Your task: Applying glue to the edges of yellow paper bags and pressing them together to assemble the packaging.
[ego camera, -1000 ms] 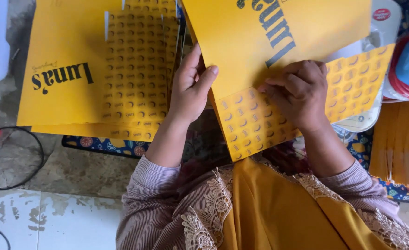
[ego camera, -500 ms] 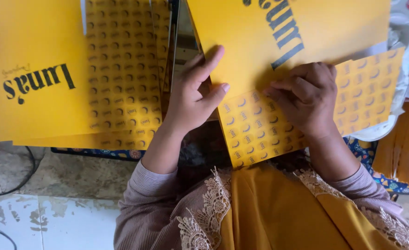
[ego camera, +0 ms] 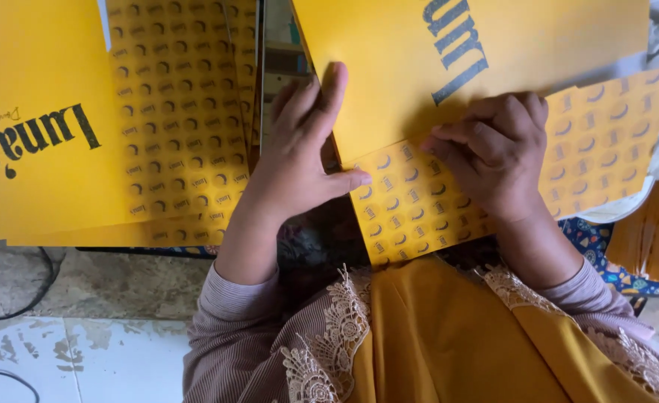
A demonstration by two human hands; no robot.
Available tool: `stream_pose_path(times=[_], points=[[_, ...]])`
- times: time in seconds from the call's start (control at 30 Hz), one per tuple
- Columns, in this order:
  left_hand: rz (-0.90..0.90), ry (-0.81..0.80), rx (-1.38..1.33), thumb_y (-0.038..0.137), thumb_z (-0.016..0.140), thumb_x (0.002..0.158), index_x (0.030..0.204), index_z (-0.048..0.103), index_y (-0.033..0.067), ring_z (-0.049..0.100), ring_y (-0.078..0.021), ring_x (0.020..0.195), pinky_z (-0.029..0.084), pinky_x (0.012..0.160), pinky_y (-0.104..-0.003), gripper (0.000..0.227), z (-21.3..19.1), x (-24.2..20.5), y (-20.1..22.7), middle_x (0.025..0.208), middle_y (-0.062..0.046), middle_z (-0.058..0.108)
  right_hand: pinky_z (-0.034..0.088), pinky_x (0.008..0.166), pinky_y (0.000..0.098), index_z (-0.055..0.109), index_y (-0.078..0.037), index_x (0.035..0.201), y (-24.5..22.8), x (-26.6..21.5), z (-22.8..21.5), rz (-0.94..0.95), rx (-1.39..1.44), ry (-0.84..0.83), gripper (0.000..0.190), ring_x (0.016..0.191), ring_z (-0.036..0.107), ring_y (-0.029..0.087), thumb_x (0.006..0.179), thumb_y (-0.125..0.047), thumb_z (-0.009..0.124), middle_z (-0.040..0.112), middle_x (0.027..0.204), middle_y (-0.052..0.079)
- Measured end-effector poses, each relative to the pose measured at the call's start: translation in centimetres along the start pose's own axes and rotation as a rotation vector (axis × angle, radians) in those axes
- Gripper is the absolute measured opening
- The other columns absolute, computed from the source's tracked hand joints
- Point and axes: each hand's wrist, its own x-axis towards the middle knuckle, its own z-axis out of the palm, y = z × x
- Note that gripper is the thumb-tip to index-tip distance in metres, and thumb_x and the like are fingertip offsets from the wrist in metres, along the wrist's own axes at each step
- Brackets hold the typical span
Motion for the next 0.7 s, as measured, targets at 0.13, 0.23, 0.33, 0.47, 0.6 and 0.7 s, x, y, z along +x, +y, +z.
stream_pose_path(times=[0.13,0.23,0.33,0.47,0.6,0.7], points=[[-0.02,-0.007,0.097,0.044,0.103,0.063,0.163,0.017,0.011,0.065,-0.0292,0.124,0.021,0.128,-0.062,0.136,0.3,0.2,-0.1,0.147,-0.013,0.056,0.041,0.092,0.0424,0.082,-0.005,0.09,0.5,-0.2,0.5,-0.008,-0.024,-0.015,0.022,0.092,0.052,0.027,0.083,-0.01,0.102,0.063,0.097,0.008],[-0.042,-0.021,0.141,0.046,0.101,0.067,0.163,0.017,0.011,0.069,-0.0337,0.124,0.02,0.128,-0.061,0.133,0.4,0.3,-0.1,0.152,-0.02,0.056,0.041,0.093,0.0437,0.084,-0.003,0.092,0.5,-0.2,0.6,-0.022,-0.031,-0.009,0.022,0.092,0.052,0.028,0.084,-0.011,0.102,0.061,0.096,0.009],[-0.036,-0.01,0.179,0.047,0.101,0.065,0.162,0.018,0.0087,0.067,-0.0323,0.123,0.023,0.127,-0.062,0.133,0.7,0.3,-0.3,0.146,-0.016,0.056,0.04,0.093,0.0441,0.083,-0.005,0.092,0.6,-0.2,0.7,-0.015,-0.039,-0.013,0.021,0.094,0.052,0.029,0.084,-0.01,0.102,0.061,0.097,0.009],[-0.025,-0.007,0.165,0.048,0.104,0.07,0.163,0.016,0.0094,0.065,-0.03,0.136,0.017,0.129,-0.064,0.134,1.0,0.2,-0.6,0.159,-0.016,0.05,0.041,0.091,0.0427,0.084,-0.006,0.092,0.9,-0.5,1.1,-0.012,-0.048,-0.002,0.021,0.094,0.052,0.028,0.084,-0.012,0.103,0.062,0.097,0.008],[-0.012,-0.013,0.135,0.049,0.103,0.069,0.162,0.02,0.0088,0.061,-0.0321,0.144,0.017,0.129,-0.063,0.131,0.6,0.2,-0.6,0.163,-0.018,0.046,0.04,0.091,0.0421,0.084,-0.005,0.093,0.8,-0.5,1.1,-0.02,-0.033,0.017,0.02,0.094,0.051,0.028,0.083,-0.01,0.101,0.062,0.096,0.009],[-0.015,-0.062,0.101,0.048,0.102,0.058,0.16,0.023,0.0041,0.056,-0.0332,0.134,0.016,0.126,-0.061,0.137,-0.4,0.4,-0.1,0.15,-0.017,0.054,0.04,0.089,0.0414,0.083,-0.006,0.091,1.1,-0.6,1.2,-0.027,-0.035,0.025,0.02,0.092,0.05,0.027,0.084,-0.013,0.101,0.061,0.095,0.007]])
